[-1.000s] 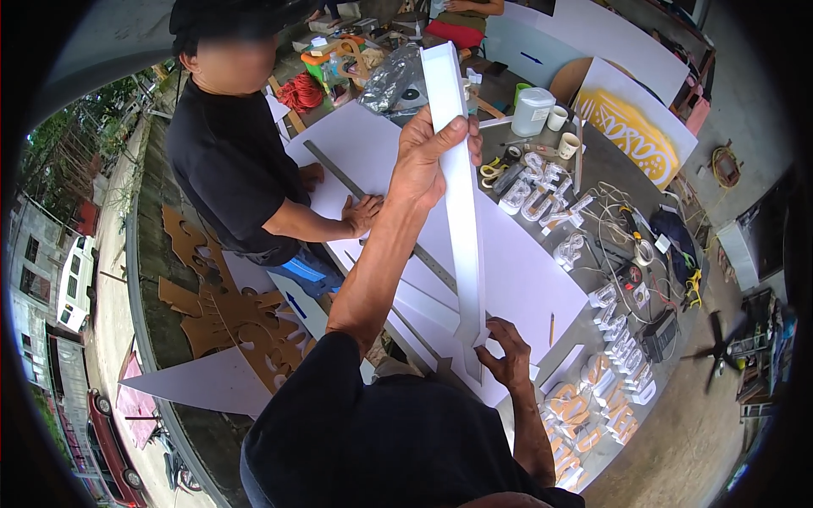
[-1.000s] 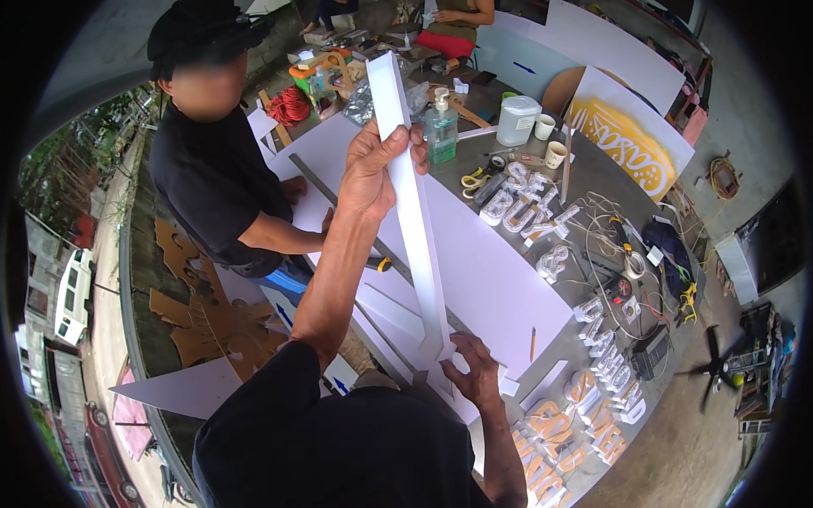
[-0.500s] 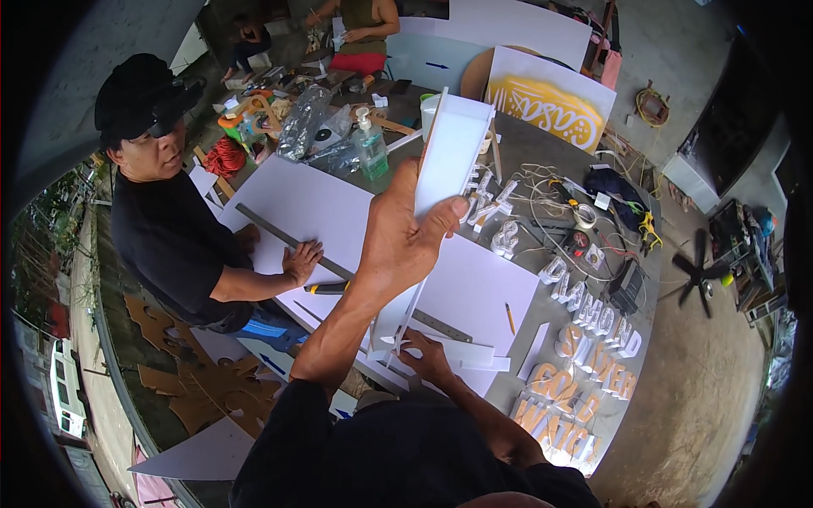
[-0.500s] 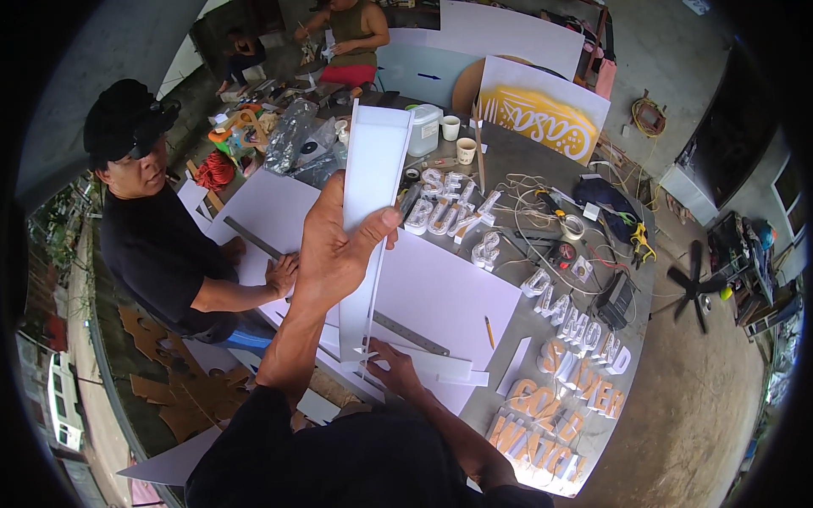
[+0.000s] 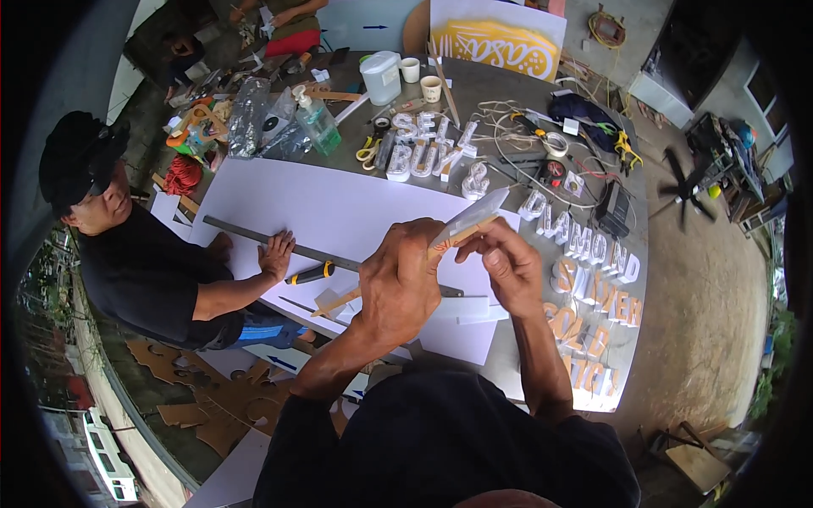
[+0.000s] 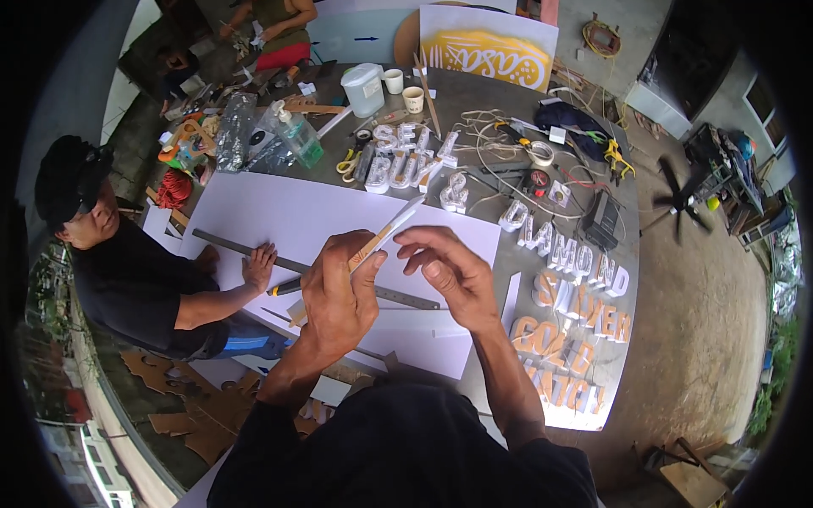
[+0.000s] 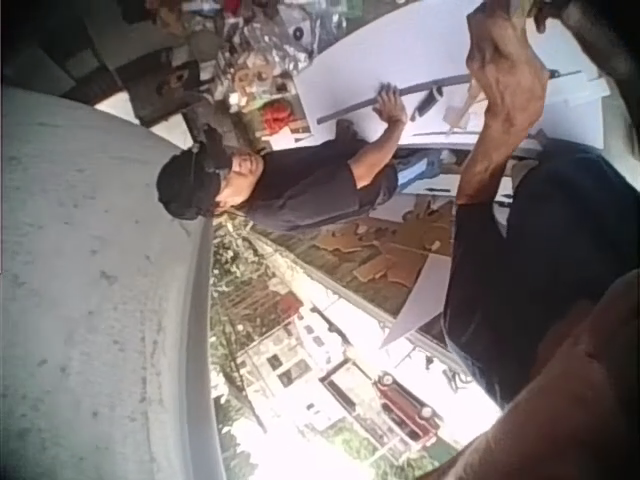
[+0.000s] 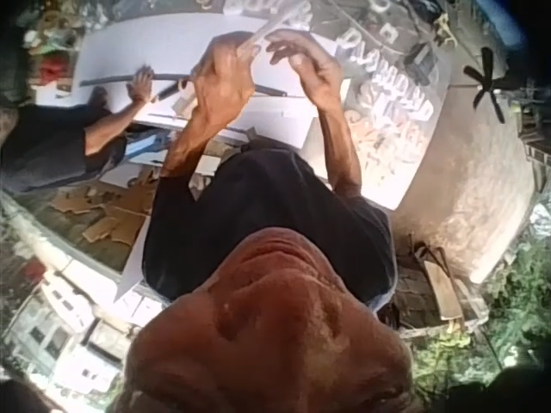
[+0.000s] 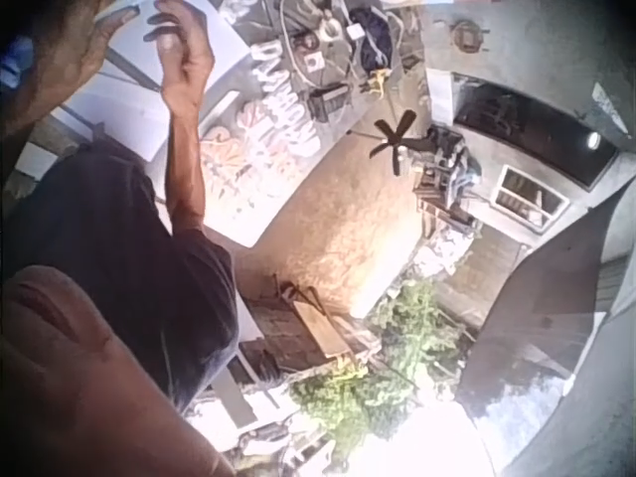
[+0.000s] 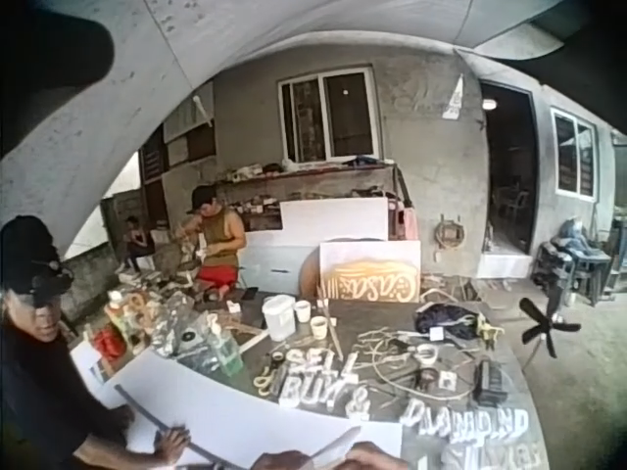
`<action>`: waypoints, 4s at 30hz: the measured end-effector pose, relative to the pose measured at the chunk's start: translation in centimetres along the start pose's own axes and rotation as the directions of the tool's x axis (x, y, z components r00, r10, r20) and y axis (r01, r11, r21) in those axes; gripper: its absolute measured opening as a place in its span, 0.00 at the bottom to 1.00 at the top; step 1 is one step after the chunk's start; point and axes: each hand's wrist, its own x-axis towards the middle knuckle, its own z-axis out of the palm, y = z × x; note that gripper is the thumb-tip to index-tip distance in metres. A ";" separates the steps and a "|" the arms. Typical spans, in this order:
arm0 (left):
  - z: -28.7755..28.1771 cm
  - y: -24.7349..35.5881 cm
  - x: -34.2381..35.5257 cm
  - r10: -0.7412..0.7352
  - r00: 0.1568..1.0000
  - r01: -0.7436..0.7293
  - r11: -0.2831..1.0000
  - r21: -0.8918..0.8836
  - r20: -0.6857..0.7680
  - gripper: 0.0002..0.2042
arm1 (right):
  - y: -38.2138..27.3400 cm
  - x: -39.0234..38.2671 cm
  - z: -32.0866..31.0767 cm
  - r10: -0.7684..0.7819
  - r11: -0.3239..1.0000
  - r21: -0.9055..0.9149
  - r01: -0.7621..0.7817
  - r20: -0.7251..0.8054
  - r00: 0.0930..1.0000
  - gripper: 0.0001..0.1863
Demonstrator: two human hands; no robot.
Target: Cutting and assembling sign components on a work table.
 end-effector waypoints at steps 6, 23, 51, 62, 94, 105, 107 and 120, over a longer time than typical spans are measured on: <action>1.5 0.0 -1.6 0.031 0.999 -0.030 0.999 -0.025 0.032 0.11 | -1.6 1.3 -1.1 -0.126 0.990 0.067 0.127 -0.021 0.992 0.22; 3.4 0.3 -2.9 0.119 0.989 -0.125 0.991 0.058 0.093 0.21 | 0.0 0.4 -3.1 -0.174 0.975 0.132 0.180 -0.057 0.983 0.13; 3.6 -1.0 -3.8 0.030 0.981 -0.010 0.995 -0.103 0.191 0.16 | 1.7 -1.8 -2.7 -0.173 0.979 0.075 0.189 -0.185 0.968 0.14; 3.1 -0.8 -2.0 -0.103 0.959 0.124 0.990 -0.065 0.263 0.10 | 2.0 -0.4 -2.9 -0.093 0.980 0.151 0.127 -0.209 0.973 0.15; -14.0 -8.2 18.2 -0.381 0.923 0.290 0.783 -0.550 -0.056 0.06 | 15.3 -7.9 4.4 0.421 0.907 -0.107 -0.407 0.239 0.875 0.31; -14.6 -33.3 5.3 -0.583 0.808 0.113 0.020 -0.993 0.080 0.09 | 13.1 -7.4 0.7 0.660 0.710 -0.475 -0.519 0.193 0.726 0.19; -12.5 -37.7 1.2 -0.642 0.760 0.120 -0.012 -0.993 0.100 0.08 | 14.2 -7.2 -0.5 0.677 0.662 -0.571 -0.486 0.179 0.714 0.12; -5.2 -45.6 -12.4 -0.955 0.006 0.992 -0.031 -0.122 0.295 0.37 | 22.1 -5.1 -3.9 0.663 0.209 -0.956 -0.204 -0.015 0.748 0.08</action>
